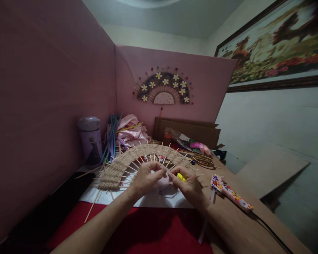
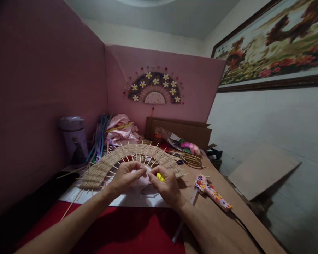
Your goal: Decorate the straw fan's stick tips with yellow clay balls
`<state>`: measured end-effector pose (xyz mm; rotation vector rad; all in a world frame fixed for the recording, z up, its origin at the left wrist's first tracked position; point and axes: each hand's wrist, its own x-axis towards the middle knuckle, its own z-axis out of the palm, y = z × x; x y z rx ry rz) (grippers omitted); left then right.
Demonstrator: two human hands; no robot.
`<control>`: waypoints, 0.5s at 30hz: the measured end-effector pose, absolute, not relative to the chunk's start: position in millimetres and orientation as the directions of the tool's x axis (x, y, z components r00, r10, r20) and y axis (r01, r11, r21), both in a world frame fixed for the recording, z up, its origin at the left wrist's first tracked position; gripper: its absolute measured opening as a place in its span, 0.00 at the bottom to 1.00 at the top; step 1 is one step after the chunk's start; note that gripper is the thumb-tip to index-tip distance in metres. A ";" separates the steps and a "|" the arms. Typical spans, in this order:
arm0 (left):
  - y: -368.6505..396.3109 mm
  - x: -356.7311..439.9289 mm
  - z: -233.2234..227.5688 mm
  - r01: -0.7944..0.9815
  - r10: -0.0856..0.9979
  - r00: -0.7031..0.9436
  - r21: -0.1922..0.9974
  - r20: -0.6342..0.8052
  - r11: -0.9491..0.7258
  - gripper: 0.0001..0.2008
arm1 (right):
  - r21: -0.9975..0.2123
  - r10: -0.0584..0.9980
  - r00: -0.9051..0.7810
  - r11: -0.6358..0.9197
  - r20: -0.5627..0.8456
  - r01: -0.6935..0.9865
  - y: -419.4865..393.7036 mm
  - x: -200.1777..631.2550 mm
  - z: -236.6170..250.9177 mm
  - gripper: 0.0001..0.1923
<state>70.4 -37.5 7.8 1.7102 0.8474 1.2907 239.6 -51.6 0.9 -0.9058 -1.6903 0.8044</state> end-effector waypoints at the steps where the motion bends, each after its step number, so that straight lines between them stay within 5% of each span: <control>1: -37.4 70.0 6.6 0.041 0.876 0.250 0.900 0.412 -0.435 0.09 | -0.844 0.864 -0.206 0.497 0.460 0.201 -52.0 239.8 0.9 0.13; 15: -39.0 66.0 9.6 -0.015 0.885 0.228 0.910 0.407 -0.414 0.11 | -0.800 0.838 -0.201 0.545 0.508 0.250 -52.6 241.7 -4.8 0.13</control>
